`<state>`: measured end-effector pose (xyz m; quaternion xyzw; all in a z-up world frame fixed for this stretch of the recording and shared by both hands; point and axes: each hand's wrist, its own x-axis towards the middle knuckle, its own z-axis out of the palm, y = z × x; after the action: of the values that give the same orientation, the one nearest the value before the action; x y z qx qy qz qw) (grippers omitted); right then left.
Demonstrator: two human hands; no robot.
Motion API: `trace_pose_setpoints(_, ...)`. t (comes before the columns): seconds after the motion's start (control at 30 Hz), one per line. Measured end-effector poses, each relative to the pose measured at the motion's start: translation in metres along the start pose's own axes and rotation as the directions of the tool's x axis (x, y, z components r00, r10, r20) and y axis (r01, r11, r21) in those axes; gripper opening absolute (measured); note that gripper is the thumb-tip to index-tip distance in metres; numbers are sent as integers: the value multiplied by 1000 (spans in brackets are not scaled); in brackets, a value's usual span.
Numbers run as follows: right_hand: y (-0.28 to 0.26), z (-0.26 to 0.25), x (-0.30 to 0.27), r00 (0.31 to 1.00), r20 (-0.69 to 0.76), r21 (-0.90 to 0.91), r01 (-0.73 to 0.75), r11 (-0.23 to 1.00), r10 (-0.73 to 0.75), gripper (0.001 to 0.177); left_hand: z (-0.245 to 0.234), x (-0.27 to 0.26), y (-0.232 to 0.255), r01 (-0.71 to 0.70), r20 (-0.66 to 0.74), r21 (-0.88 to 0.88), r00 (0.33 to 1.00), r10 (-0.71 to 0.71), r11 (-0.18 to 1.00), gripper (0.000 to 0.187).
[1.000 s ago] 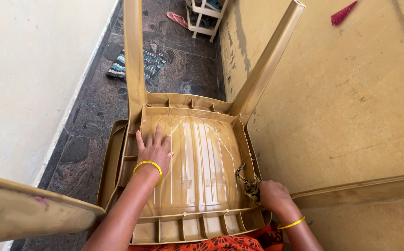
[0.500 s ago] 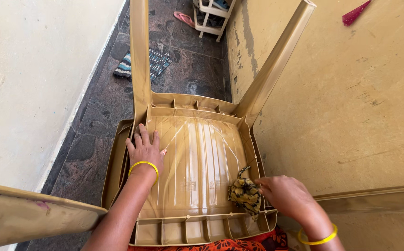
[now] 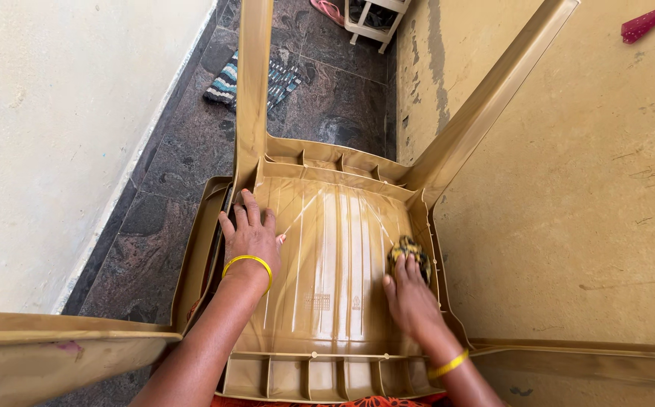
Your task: The person cleans the underside of an overturned beige plastic chair using a patterned cloth. They wipe the central seat area and the legs, occasionally dipping the cloth into a blue cup to wet it. The task involves repetitive scrubbing motions to remove dirt from the chair's surface.
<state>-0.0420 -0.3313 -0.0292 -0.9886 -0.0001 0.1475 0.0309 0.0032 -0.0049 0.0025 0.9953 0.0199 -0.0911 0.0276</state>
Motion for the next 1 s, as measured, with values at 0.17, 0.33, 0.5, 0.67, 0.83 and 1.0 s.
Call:
trace_pose_setpoints(0.17, 1, -36, 113, 967, -226, 193, 161, 968, -116, 63, -1, -2, 0, -3, -14, 28, 1000, 3, 1000, 65)
trace_pose_setpoints(0.33, -32, -53, 153, 983, 26, 38, -182, 983, 181, 50, 8, -2, -1, -11, -89, -90, 996, 3, 996, 64)
trace_pose_setpoints(0.5, -51, -44, 144, 982, -72, 76, -171, 982, 177, 52, 26, 10, -7, -48, -350, -390, 932, -99, 920, 67)
trace_pose_setpoints(0.67, -126, -21, 133, 979, -154, 27, 143, 989, -138, 48, 37, 16, -11, -109, -431, -532, 888, -158, 839, 69)
trace_pose_setpoints(0.83, -203, -14, 129, 784, -266, 71, 596, 800, -560, 51, 40, 17, -10, -124, -475, -530, 863, -173, 839, 70)
trace_pose_setpoints(1.0, -215, -52, 93, 698, -272, 156, 711, 685, -663, 36, 41, 19, -13, -152, -504, -526, 848, -162, 837, 68)
